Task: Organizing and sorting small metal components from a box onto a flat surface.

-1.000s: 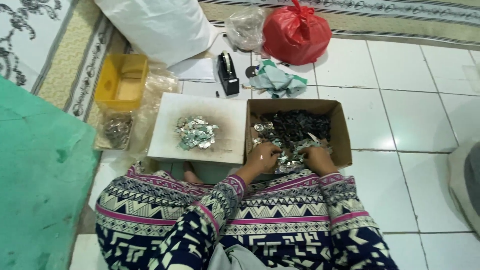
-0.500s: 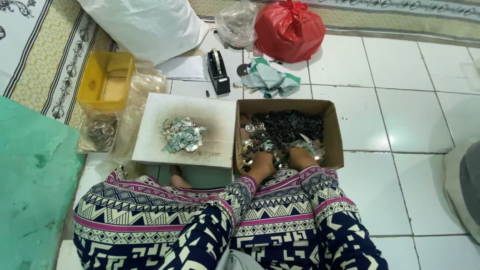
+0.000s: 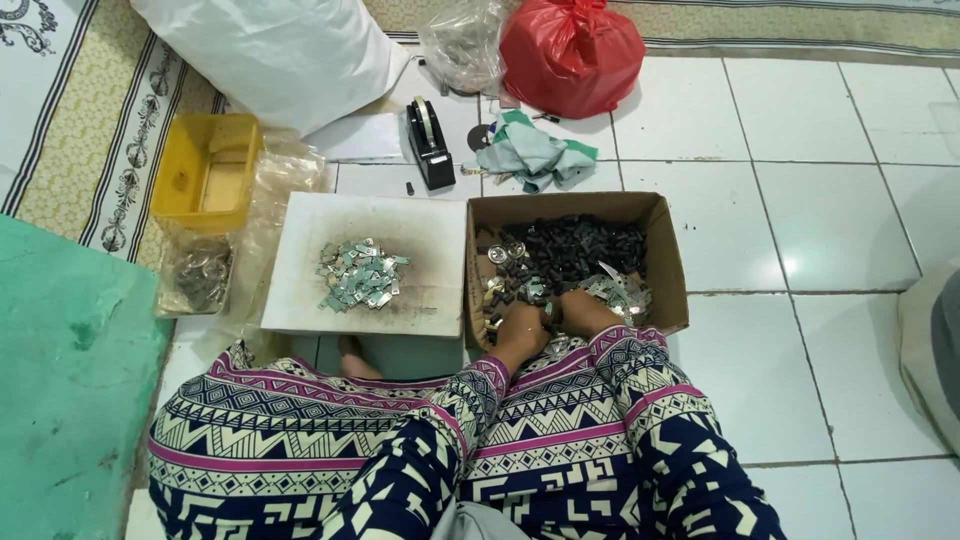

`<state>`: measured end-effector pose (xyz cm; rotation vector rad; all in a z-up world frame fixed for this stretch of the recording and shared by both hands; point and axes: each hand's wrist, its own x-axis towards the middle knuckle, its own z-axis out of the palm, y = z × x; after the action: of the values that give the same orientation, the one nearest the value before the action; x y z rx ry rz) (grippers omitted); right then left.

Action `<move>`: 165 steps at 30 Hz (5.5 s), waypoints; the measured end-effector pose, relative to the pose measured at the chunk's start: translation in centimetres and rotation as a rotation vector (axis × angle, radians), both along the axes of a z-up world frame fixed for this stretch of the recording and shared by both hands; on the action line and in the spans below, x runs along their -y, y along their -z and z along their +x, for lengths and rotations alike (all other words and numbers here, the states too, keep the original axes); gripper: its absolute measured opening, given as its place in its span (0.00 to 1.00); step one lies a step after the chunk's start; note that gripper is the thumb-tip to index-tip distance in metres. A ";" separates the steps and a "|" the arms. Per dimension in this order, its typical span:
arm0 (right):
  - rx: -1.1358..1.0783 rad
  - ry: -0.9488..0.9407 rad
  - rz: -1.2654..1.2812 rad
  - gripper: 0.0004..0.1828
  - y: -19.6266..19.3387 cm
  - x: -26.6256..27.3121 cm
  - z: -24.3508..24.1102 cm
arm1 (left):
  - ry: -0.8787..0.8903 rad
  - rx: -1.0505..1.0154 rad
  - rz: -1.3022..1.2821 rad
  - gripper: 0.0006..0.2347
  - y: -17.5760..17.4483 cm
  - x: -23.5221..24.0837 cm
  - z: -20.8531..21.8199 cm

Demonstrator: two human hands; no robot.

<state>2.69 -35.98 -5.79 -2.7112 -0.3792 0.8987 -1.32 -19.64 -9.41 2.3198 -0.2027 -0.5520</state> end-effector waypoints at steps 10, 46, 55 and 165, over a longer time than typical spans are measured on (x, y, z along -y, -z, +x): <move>0.054 0.245 0.220 0.10 2.7 2.3 0.9 | -0.173 0.157 -0.271 0.11 -2.2 -0.7 -1.2; -0.161 0.724 0.888 0.12 -0.2 1.9 0.2 | -0.438 0.284 -0.675 0.10 1.9 -0.6 0.1; -0.162 0.752 0.969 0.13 -2.5 1.2 -1.1 | -0.586 -0.088 -0.820 0.11 -0.4 -1.0 0.3; 0.027 0.491 0.263 0.08 5.4 1.8 3.4 | -0.074 0.482 0.047 0.09 0.3 -0.5 2.4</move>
<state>6.11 -37.76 -11.21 -2.4085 0.1544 0.6219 1.12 -19.19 -9.70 2.4622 -0.3300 0.0480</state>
